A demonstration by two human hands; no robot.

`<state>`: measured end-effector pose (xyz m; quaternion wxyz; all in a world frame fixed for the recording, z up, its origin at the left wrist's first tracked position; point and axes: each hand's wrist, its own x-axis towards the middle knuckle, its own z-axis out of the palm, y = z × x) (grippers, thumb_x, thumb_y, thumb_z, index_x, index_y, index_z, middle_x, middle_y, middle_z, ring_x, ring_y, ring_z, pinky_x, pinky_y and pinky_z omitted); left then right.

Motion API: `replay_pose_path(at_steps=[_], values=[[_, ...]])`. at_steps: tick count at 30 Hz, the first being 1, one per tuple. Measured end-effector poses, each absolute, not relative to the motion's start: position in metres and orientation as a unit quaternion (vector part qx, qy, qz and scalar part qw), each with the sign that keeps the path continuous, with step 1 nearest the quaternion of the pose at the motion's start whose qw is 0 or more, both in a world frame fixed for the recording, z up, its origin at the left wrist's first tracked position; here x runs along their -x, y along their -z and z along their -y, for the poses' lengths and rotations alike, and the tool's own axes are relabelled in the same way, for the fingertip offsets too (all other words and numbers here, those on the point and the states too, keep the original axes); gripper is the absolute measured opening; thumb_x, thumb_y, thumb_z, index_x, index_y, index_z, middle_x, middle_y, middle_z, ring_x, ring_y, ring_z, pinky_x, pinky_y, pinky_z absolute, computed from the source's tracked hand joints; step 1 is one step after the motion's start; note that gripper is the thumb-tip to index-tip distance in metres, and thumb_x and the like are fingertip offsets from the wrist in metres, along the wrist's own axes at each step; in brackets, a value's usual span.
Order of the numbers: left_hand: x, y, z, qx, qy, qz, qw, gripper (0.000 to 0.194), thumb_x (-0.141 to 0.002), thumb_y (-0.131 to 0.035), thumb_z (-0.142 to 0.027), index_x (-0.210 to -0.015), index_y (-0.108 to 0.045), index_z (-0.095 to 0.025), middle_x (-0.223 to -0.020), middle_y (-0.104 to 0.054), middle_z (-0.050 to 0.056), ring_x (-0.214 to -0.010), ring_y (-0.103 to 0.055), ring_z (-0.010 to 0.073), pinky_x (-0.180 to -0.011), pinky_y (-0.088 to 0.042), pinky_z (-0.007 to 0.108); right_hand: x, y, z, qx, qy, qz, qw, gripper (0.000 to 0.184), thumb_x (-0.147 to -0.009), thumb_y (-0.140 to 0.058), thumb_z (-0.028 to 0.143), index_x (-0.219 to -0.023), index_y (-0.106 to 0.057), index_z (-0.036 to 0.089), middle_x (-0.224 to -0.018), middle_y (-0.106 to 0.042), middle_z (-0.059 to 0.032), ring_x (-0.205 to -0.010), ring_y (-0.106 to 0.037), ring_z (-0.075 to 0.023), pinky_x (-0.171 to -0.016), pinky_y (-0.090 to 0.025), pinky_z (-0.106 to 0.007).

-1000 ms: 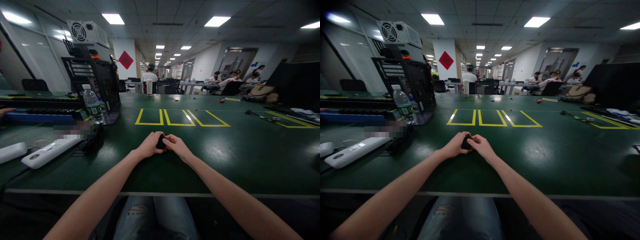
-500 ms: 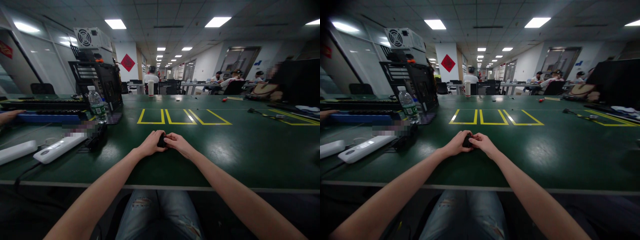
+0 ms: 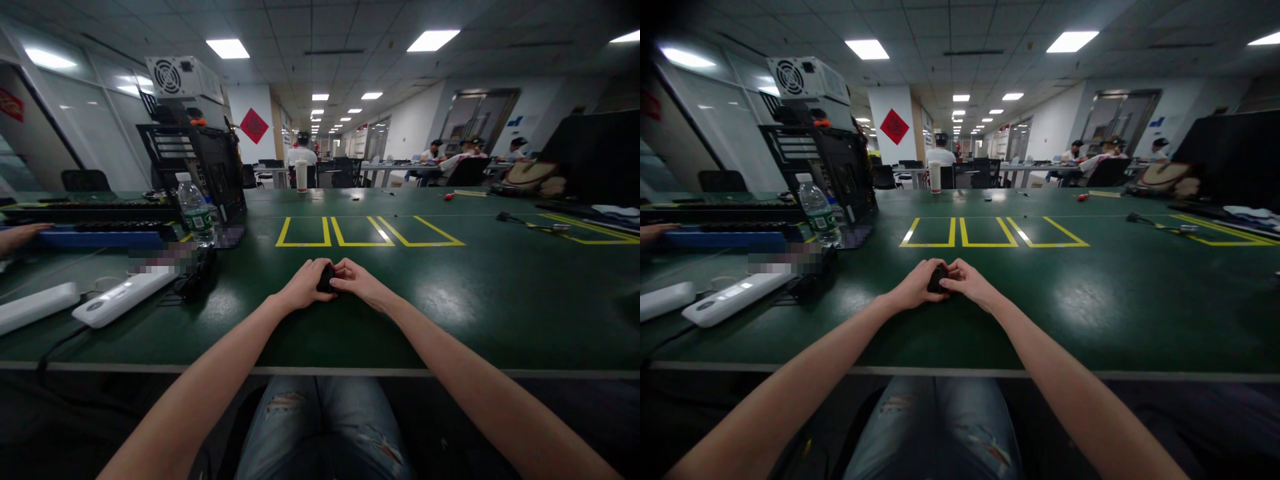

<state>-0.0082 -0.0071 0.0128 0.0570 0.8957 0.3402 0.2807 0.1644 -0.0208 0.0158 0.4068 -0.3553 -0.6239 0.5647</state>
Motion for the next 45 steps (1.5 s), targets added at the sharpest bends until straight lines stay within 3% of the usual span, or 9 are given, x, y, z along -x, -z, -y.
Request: replay_pose_path(at_steps=[15, 22, 29, 41, 45], values=[[0.0064, -0.0133, 0.0087, -0.893, -0.286, -0.342, 0.06, 0.055, -0.063, -0.068, -0.029, -0.109, -0.04, -0.018, -0.103, -0.051, 0.006, -0.09, -0.047, 0.0237, -0.078, -0.04, 0.034, -0.1616, -0.015, 0.0204, 0.394, -0.575, 0.591, 0.405, 0.021, -0.068, -0.064, 0.03, -0.078, -0.052, 0.017, -0.08, -0.057, -0.0008, -0.076, -0.057, -0.013, -0.072, -0.048, -0.031], [0.006, -0.0121, 0.0062, -0.894, -0.285, -0.34, 0.061, 0.056, -0.063, -0.068, -0.03, -0.109, -0.04, -0.018, -0.102, -0.051, 0.007, -0.09, -0.047, 0.0238, -0.077, -0.04, 0.035, -0.1678, -0.0156, 0.0204, 0.358, -0.545, 0.638, 0.409, 0.031, -0.059, -0.072, 0.02, -0.084, -0.053, 0.019, -0.084, -0.059, 0.0006, -0.086, -0.054, -0.014, -0.081, -0.043, -0.031], [0.0058, -0.0124, 0.0065, -0.894, -0.285, -0.34, 0.059, 0.057, -0.062, -0.069, -0.027, -0.11, -0.04, -0.017, -0.104, -0.051, 0.007, -0.091, -0.047, 0.0239, -0.08, -0.04, 0.036, -0.1641, -0.0127, 0.0177, 0.381, -0.543, 0.622, 0.416, 0.021, -0.072, -0.06, 0.036, -0.081, -0.053, 0.019, -0.079, -0.057, 0.0004, -0.078, -0.055, -0.0128, -0.071, -0.047, -0.029], [0.0055, -0.0144, 0.0101, -0.893, -0.286, -0.343, 0.062, 0.056, -0.063, -0.069, -0.029, -0.11, -0.04, -0.018, -0.104, -0.051, 0.007, -0.091, -0.048, 0.0245, -0.078, -0.041, 0.037, -0.1684, -0.0166, 0.0207, 0.371, -0.526, 0.642, 0.417, 0.029, -0.059, -0.072, 0.025, -0.082, -0.054, 0.019, -0.085, -0.058, 0.0004, -0.085, -0.055, -0.0149, -0.079, -0.045, -0.033], [0.0052, -0.0141, 0.0101, -0.893, -0.286, -0.343, 0.062, 0.056, -0.063, -0.069, -0.028, -0.111, -0.04, -0.018, -0.105, -0.051, 0.007, -0.093, -0.048, 0.0241, -0.08, -0.041, 0.036, -0.1661, -0.0151, 0.019, 0.374, -0.539, 0.631, 0.413, 0.024, -0.067, -0.064, 0.033, -0.083, -0.052, 0.02, -0.08, -0.059, 0.0002, -0.081, -0.056, -0.0148, -0.072, -0.047, -0.031]])
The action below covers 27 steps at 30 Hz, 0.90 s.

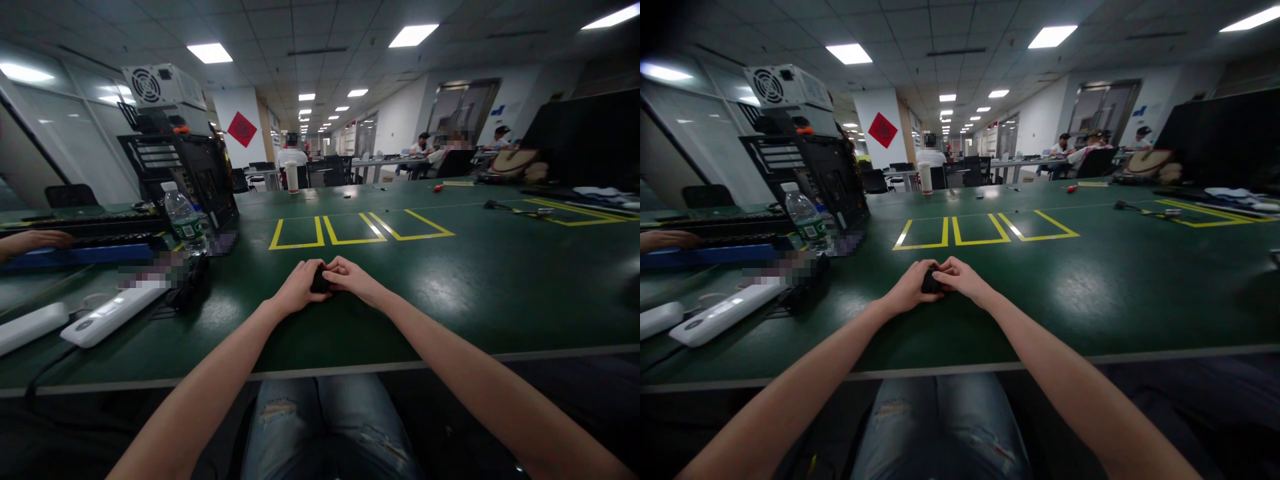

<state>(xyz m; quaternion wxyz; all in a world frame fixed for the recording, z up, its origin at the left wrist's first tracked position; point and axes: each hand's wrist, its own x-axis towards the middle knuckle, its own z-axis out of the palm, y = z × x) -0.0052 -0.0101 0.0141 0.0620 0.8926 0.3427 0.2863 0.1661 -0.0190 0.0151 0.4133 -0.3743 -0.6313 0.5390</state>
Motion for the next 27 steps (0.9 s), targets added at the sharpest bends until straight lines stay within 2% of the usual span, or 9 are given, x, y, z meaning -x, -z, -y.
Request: replay_pose_path(at_steps=[6, 12, 17, 23, 27], values=[[0.005, -0.012, 0.009, -0.891, -0.287, -0.346, 0.06, 0.056, -0.062, -0.069, -0.026, -0.11, -0.041, -0.018, -0.104, -0.051, 0.007, -0.093, -0.048, 0.0246, -0.082, -0.039, 0.038, -0.164, -0.01, 0.013, 0.392, -0.554, 0.612, 0.405, 0.025, -0.068, -0.063, 0.035, -0.081, -0.051, 0.017, -0.083, -0.057, -0.0023, -0.078, -0.056, -0.0149, -0.07, -0.048, -0.033], [0.005, -0.014, 0.012, -0.891, -0.289, -0.346, 0.058, 0.057, -0.062, -0.069, -0.028, -0.111, -0.04, -0.018, -0.104, -0.051, 0.007, -0.092, -0.048, 0.0244, -0.08, -0.04, 0.037, -0.169, -0.021, 0.024, 0.365, -0.536, 0.645, 0.404, 0.031, -0.06, -0.072, 0.024, -0.083, -0.052, 0.019, -0.085, -0.058, 0.0004, -0.085, -0.055, -0.0145, -0.079, -0.044, -0.032], [0.005, -0.015, 0.013, -0.89, -0.29, -0.348, 0.061, 0.055, -0.063, -0.068, -0.025, -0.11, -0.04, -0.019, -0.105, -0.051, 0.006, -0.093, -0.047, 0.0241, -0.08, -0.04, 0.037, -0.167, -0.018, 0.023, 0.369, -0.552, 0.632, 0.399, 0.025, -0.068, -0.064, 0.032, -0.086, -0.051, 0.02, -0.081, -0.059, -0.0001, -0.08, -0.057, -0.0145, -0.071, -0.048, -0.031], [0.003, -0.016, 0.014, -0.89, -0.288, -0.349, 0.063, 0.052, -0.064, -0.067, -0.025, -0.108, -0.041, -0.019, -0.104, -0.051, 0.006, -0.093, -0.048, 0.0242, -0.081, -0.04, 0.037, -0.167, -0.006, 0.012, 0.391, -0.555, 0.614, 0.402, 0.029, -0.066, -0.066, 0.035, -0.085, -0.053, 0.017, -0.086, -0.059, -0.0037, -0.08, -0.058, -0.0155, -0.072, -0.05, -0.032], [0.003, -0.015, 0.014, -0.89, -0.29, -0.348, 0.06, 0.053, -0.064, -0.068, -0.026, -0.108, -0.041, -0.018, -0.103, -0.051, 0.006, -0.092, -0.048, 0.024, -0.079, -0.04, 0.037, -0.169, -0.008, 0.015, 0.382, -0.547, 0.628, 0.402, 0.028, -0.065, -0.067, 0.033, -0.085, -0.053, 0.018, -0.083, -0.059, -0.0013, -0.077, -0.058, -0.0146, -0.071, -0.05, -0.032]])
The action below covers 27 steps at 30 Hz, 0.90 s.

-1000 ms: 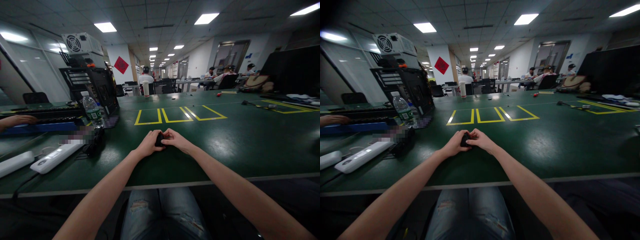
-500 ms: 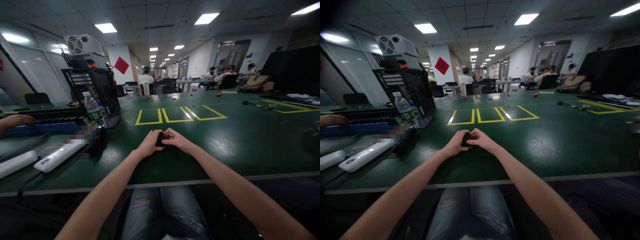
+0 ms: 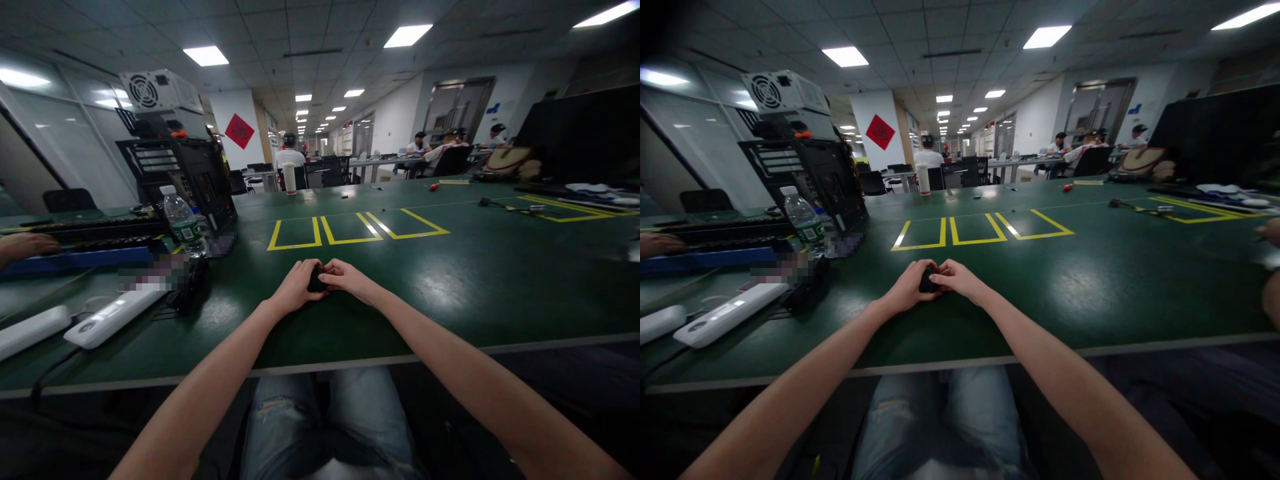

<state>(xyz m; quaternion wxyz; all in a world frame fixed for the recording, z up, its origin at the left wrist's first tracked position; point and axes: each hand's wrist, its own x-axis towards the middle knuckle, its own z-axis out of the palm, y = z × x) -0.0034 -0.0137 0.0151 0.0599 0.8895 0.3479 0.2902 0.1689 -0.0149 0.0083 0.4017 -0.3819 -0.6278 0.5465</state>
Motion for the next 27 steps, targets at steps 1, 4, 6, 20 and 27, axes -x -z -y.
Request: replay_pose_path(at_steps=[1, 4, 6, 20, 27], values=[[0.004, -0.015, 0.013, -0.89, -0.29, -0.347, 0.059, 0.053, -0.063, -0.068, -0.026, -0.108, -0.041, -0.018, -0.103, -0.051, 0.006, -0.091, -0.048, 0.0238, -0.079, -0.04, 0.036, -0.169, -0.01, 0.017, 0.379, -0.543, 0.632, 0.402, 0.028, -0.065, -0.068, 0.032, -0.084, -0.053, 0.018, -0.082, -0.059, -0.0006, -0.078, -0.058, -0.0144, -0.071, -0.05, -0.032], [0.003, -0.015, 0.013, -0.889, -0.291, -0.347, 0.059, 0.054, -0.063, -0.068, -0.027, -0.109, -0.041, -0.018, -0.102, -0.051, 0.006, -0.09, -0.048, 0.0237, -0.078, -0.041, 0.036, -0.168, -0.017, 0.023, 0.372, -0.537, 0.64, 0.404, 0.03, -0.062, -0.07, 0.029, -0.083, -0.052, 0.019, -0.08, -0.059, 0.0008, -0.076, -0.058, -0.0136, -0.071, -0.049, -0.03], [0.003, -0.015, 0.013, -0.889, -0.292, -0.348, 0.058, 0.055, -0.062, -0.069, -0.026, -0.108, -0.041, -0.018, -0.102, -0.051, 0.006, -0.091, -0.048, 0.0237, -0.079, -0.04, 0.036, -0.167, -0.019, 0.025, 0.373, -0.537, 0.638, 0.407, 0.027, -0.064, -0.068, 0.032, -0.081, -0.051, 0.019, -0.076, -0.059, 0.0015, -0.071, -0.057, -0.0124, -0.067, -0.049, -0.029], [0.003, -0.014, 0.014, -0.889, -0.291, -0.352, 0.048, 0.055, -0.063, -0.068, -0.027, -0.109, -0.04, -0.018, -0.103, -0.051, 0.006, -0.091, -0.048, 0.0242, -0.078, -0.04, 0.036, -0.168, -0.014, 0.019, 0.375, -0.535, 0.639, 0.405, 0.031, -0.06, -0.071, 0.029, -0.083, -0.053, 0.018, -0.081, -0.058, -0.0002, -0.078, -0.057, -0.0143, -0.073, -0.048, -0.032], [0.004, -0.013, 0.013, -0.891, -0.29, -0.345, 0.044, 0.056, -0.064, -0.068, -0.028, -0.111, -0.039, -0.018, -0.105, -0.05, 0.006, -0.092, -0.047, 0.0237, -0.08, -0.04, 0.036, -0.166, -0.018, 0.023, 0.367, -0.544, 0.635, 0.408, 0.024, -0.067, -0.065, 0.032, -0.082, -0.05, 0.02, -0.078, -0.058, 0.0007, -0.077, -0.057, -0.0139, -0.07, -0.048, -0.031]])
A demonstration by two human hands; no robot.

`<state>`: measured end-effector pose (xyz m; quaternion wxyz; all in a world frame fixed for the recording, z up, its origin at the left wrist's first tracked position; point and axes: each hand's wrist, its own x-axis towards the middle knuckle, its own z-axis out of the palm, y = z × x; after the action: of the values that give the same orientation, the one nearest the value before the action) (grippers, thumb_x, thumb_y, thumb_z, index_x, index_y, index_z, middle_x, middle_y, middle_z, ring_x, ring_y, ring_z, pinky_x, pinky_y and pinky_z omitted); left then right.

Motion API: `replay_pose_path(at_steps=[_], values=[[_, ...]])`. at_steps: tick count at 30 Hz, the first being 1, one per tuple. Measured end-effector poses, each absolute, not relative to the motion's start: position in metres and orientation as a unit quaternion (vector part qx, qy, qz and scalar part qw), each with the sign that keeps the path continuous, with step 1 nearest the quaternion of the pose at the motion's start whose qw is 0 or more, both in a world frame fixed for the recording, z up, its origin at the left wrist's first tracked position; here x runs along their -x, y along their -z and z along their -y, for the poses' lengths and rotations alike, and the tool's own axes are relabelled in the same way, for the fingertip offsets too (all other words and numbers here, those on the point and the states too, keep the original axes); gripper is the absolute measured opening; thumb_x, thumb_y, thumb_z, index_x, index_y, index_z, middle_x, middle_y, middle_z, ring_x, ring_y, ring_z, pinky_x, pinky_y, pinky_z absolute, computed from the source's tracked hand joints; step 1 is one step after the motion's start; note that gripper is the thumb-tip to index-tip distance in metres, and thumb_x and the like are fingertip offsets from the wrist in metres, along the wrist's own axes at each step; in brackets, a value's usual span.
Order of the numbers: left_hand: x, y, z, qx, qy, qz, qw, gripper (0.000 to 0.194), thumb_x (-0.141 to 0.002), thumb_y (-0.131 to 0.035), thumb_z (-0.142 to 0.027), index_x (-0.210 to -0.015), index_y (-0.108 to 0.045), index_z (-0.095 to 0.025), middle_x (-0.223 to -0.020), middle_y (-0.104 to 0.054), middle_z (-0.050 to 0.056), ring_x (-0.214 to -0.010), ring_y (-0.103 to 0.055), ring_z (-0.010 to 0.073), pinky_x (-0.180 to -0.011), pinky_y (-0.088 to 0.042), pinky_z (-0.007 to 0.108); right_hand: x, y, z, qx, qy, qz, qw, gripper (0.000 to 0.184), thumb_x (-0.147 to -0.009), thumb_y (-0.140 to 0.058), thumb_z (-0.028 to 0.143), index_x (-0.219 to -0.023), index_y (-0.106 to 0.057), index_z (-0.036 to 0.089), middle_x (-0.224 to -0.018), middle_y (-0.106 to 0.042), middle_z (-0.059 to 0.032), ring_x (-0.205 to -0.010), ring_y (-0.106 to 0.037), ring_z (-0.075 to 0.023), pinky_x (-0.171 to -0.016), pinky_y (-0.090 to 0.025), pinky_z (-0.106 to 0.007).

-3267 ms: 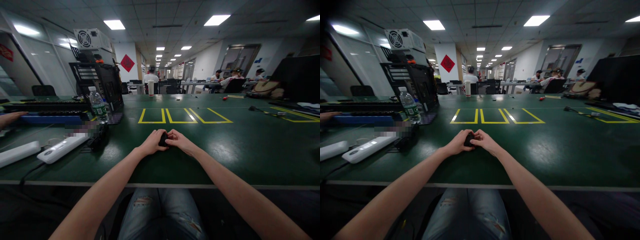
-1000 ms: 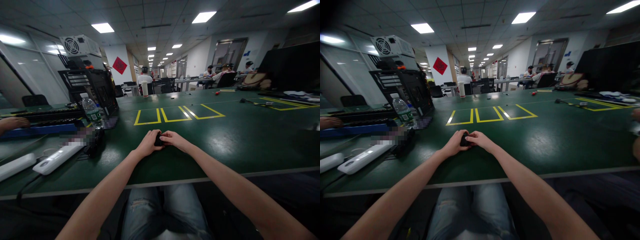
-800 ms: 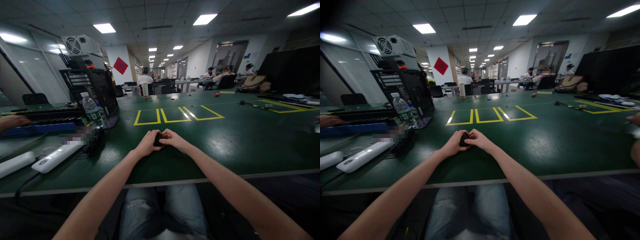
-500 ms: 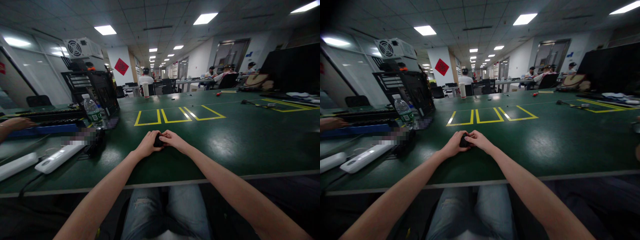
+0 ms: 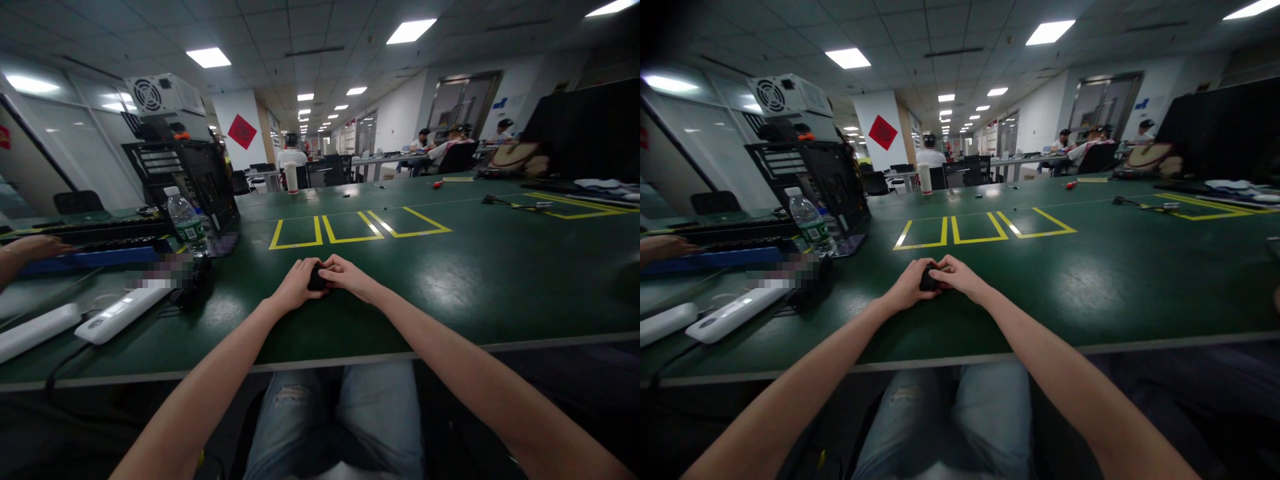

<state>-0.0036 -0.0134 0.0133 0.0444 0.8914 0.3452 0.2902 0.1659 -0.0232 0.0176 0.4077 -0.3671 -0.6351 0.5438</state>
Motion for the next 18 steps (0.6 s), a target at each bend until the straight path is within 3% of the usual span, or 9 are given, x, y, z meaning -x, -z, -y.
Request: replay_pose_path(at_steps=[7, 12, 18], values=[[0.0045, -0.0113, 0.011, -0.89, -0.293, -0.346, 0.043, 0.054, -0.062, -0.069, -0.026, -0.107, -0.041, -0.018, -0.103, -0.051, 0.005, -0.092, -0.048, 0.0232, -0.08, -0.04, 0.035, -0.1643, -0.0122, 0.0167, 0.395, -0.536, 0.63, 0.401, 0.025, -0.069, -0.063, 0.034, -0.081, -0.049, 0.017, -0.081, -0.057, -0.0029, -0.074, -0.057, -0.0146, -0.069, -0.049, -0.033], [0.0045, -0.0099, 0.0075, -0.891, -0.29, -0.347, 0.036, 0.057, -0.062, -0.069, -0.029, -0.109, -0.039, -0.016, -0.103, -0.051, 0.007, -0.091, -0.047, 0.0234, -0.079, -0.04, 0.035, -0.1685, -0.0166, 0.0207, 0.362, -0.523, 0.651, 0.415, 0.031, -0.058, -0.073, 0.023, -0.079, -0.05, 0.018, -0.083, -0.057, 0.0003, -0.08, -0.056, -0.0141, -0.072, -0.048, -0.03], [0.0029, -0.0104, 0.0078, -0.894, -0.289, -0.34, 0.038, 0.056, -0.062, -0.069, -0.028, -0.109, -0.039, -0.017, -0.104, -0.05, 0.007, -0.093, -0.047, 0.0236, -0.08, -0.04, 0.035, -0.166, -0.0142, 0.0211, 0.369, -0.536, 0.633, 0.419, 0.021, -0.071, -0.061, 0.032, -0.081, -0.048, 0.019, -0.076, -0.057, 0.0006, -0.071, -0.057, -0.0125, -0.066, -0.05, -0.029]])
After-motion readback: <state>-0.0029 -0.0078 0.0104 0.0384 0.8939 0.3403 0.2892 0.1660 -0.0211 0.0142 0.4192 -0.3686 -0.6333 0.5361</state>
